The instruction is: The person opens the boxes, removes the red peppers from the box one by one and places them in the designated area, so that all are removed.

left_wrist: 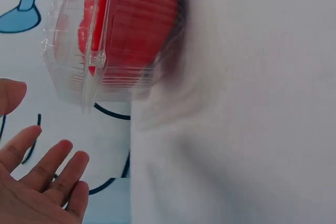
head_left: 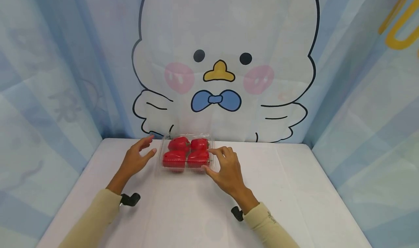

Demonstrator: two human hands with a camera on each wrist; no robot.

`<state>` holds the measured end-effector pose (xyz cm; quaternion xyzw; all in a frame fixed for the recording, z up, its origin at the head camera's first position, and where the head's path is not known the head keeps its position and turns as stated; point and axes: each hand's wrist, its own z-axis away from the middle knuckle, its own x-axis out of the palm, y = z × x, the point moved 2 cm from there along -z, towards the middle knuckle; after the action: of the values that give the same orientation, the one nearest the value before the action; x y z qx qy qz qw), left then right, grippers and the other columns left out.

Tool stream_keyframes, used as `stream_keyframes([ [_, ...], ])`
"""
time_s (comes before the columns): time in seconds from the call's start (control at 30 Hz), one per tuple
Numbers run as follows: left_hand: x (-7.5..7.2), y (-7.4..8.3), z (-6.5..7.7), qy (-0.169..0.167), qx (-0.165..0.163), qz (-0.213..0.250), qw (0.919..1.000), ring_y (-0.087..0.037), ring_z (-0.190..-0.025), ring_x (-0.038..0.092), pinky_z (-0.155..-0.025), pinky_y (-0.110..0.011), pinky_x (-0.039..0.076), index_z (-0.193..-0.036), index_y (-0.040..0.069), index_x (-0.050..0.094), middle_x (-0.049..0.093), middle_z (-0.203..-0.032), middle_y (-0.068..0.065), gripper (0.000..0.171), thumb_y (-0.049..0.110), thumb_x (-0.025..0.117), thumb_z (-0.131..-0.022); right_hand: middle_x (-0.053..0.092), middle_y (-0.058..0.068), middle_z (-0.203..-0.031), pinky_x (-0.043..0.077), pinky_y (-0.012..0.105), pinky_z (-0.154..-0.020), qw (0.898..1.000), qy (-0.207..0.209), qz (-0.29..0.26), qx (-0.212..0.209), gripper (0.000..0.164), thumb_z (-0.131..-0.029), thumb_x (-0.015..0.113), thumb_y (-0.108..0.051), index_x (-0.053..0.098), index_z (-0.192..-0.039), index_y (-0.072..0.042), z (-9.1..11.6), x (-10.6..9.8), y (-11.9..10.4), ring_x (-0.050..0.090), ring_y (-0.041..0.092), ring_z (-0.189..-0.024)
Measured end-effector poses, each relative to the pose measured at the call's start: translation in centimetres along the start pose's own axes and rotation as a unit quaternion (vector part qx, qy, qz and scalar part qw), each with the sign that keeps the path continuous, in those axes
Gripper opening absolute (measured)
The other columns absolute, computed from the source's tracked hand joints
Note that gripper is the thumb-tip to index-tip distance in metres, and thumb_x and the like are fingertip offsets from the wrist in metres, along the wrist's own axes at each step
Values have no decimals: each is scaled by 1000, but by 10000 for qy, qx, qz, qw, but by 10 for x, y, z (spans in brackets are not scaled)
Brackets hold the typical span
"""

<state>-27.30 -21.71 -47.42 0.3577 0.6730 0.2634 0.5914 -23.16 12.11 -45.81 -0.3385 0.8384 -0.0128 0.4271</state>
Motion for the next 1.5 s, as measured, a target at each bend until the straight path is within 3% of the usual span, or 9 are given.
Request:
stream_keyframes([
  [0.13, 5, -12, -2, -289, -411, 979, 9939, -43, -148, 49, -126, -61, 37, -164, 11, 40, 49, -163, -22, 60, 23, 61, -109, 68, 2, -107, 56, 37, -88, 9999, 5, -94, -105, 50, -80, 95, -31, 75, -123, -16, 2, 11, -8, 60, 17, -102],
  [0.3, 13, -19, -4, -635, -842, 1921, 9757, -40, -153, 46, -126, -55, 37, -166, 16, 37, 45, -167, -18, 59, 22, 57, -111, 68, 0, -101, 52, 33, -80, 9994, 11, -144, -306, 38, -80, 95, -29, 78, -111, -16, 2, 21, -18, 60, 16, -97],
  [0.5, 22, -32, -5, -783, -1084, 2606, 9561, -35, -158, 40, -129, -49, 32, -167, 17, 35, 42, -170, -16, 60, 19, 57, -111, 66, -1, -99, 47, 30, -77, 9989, -103, -174, -426, 29, -79, 96, -30, 81, -102, -19, 3, 37, -26, 58, 15, -95],
  [0.67, 28, -40, -5, -814, -1312, 2915, 9440, -32, -161, 35, -132, -51, 29, -167, 18, 35, 41, -170, -15, 60, 15, 56, -111, 65, -2, -99, 46, 29, -77, 9988, -269, -142, -389, 26, -79, 96, -30, 83, -100, -21, 5, 46, -32, 58, 13, -95],
  [1.17, 33, -38, -1, -760, -1653, 2821, 9420, -24, -161, 36, -131, -45, 32, -165, 21, 41, 45, -169, -6, 59, 22, 60, -110, 63, -4, -89, 42, 28, -72, 9967, -356, 522, -511, 16, -79, 96, -28, 87, -90, -22, 3, 57, -33, 56, 12, -90],
  [1.5, 31, -35, 1, -823, -1655, 2824, 9413, -24, -161, 36, -128, -42, 35, -164, 19, 42, 47, -167, -6, 58, 19, 61, -109, 63, -2, -87, 42, 29, -71, 9946, -241, 815, -590, 17, -79, 96, -28, 87, -90, -20, 0, 57, -33, 54, 14, -87],
])
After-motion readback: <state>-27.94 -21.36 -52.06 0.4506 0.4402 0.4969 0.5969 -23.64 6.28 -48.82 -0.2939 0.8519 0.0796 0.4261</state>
